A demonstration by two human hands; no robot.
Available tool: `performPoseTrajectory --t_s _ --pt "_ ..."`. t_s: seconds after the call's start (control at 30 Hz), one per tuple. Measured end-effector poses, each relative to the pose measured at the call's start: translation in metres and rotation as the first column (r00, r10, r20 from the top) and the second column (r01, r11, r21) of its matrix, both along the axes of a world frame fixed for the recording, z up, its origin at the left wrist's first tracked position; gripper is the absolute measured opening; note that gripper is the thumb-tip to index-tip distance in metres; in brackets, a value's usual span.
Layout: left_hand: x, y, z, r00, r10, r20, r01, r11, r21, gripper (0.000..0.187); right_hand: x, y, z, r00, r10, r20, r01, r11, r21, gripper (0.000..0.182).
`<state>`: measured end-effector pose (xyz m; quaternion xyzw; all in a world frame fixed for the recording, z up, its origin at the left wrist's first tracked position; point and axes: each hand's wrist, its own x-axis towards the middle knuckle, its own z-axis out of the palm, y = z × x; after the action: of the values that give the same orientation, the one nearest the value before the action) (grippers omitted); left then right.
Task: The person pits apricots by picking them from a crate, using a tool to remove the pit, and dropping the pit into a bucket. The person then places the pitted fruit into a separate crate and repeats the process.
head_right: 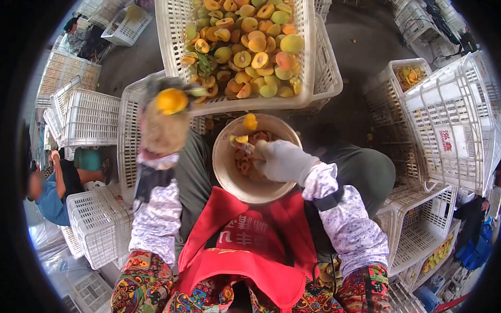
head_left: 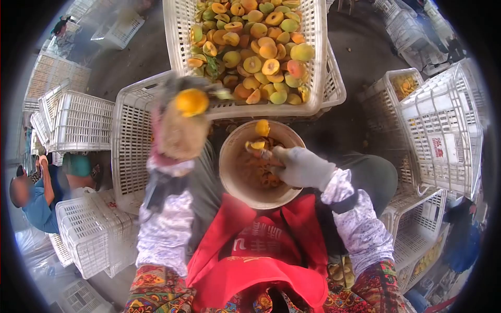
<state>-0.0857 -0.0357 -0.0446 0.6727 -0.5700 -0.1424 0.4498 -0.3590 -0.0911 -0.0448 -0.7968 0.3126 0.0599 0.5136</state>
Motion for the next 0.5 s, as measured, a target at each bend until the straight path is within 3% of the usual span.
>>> performPoseTrajectory --t_s 0.03,0.07,0.1,0.13,0.2,0.23,0.27,0.3,0.33,0.37,0.4,0.43,0.5 --pt "0.020 0.028 0.008 0.931 -0.047 -0.361 0.044 0.999 -0.016 0.029 -0.005 0.009 -0.024 0.989 0.097 -0.107 -0.124 0.952 -0.281 0.023" --pt "0.040 0.056 0.018 0.691 -0.107 -0.715 0.103 0.994 -0.049 0.028 -0.008 0.014 -0.036 0.960 0.156 -0.234 -0.259 0.813 -0.521 0.025" --pt "0.067 0.085 0.027 0.614 -0.101 -0.783 0.178 0.984 0.013 0.028 -0.003 0.015 -0.022 0.916 0.160 -0.369 -0.314 0.859 -0.405 0.029" --pt "0.092 0.109 0.035 0.653 -0.073 -0.754 0.239 0.965 0.113 0.027 -0.003 0.016 -0.016 0.919 0.158 -0.362 -0.308 0.859 -0.409 0.029" --pt "0.110 0.088 0.043 0.769 0.133 -0.625 -0.047 0.987 0.152 0.031 -0.003 0.016 -0.008 0.921 0.180 -0.346 -0.325 0.845 -0.424 0.027" --pt "0.107 0.090 0.040 0.988 0.151 -0.015 -0.142 0.952 0.272 0.030 -0.003 0.013 -0.006 0.924 0.176 -0.339 -0.320 0.841 -0.436 0.027" --pt "0.109 0.089 0.042 0.988 0.151 -0.011 -0.143 0.953 0.265 0.030 -0.004 0.011 -0.005 0.931 0.151 -0.333 -0.302 0.830 -0.469 0.027" --pt "0.091 0.078 0.059 0.916 0.079 0.393 -0.190 0.949 0.252 0.032 -0.006 0.010 -0.004 0.935 0.129 -0.330 -0.288 0.819 -0.497 0.027" --pt "0.073 0.064 0.073 0.686 -0.007 0.728 -0.228 0.948 0.223 0.034 -0.007 0.006 -0.001 0.935 0.129 -0.329 -0.288 0.818 -0.498 0.027" --pt "0.059 0.042 0.080 0.841 -0.059 0.538 -0.127 0.945 0.303 0.038 -0.008 -0.001 0.004 0.943 0.078 -0.323 -0.244 0.824 -0.511 0.028" --pt "0.028 0.022 0.094 0.981 0.036 0.191 -0.131 0.848 0.513 0.040 -0.009 -0.007 0.006 0.948 0.029 -0.317 -0.200 0.828 -0.524 0.028" --pt "-0.001 0.002 0.102 0.966 0.205 -0.156 -0.044 0.727 0.686 0.042 -0.013 -0.014 0.001 0.958 -0.059 -0.280 -0.116 0.814 -0.569 0.028" --pt "-0.016 -0.036 0.046 0.979 -0.192 0.066 0.149 0.902 0.406 0.045 -0.023 -0.026 0.001 0.971 -0.173 -0.164 0.011 0.720 -0.693 0.026"
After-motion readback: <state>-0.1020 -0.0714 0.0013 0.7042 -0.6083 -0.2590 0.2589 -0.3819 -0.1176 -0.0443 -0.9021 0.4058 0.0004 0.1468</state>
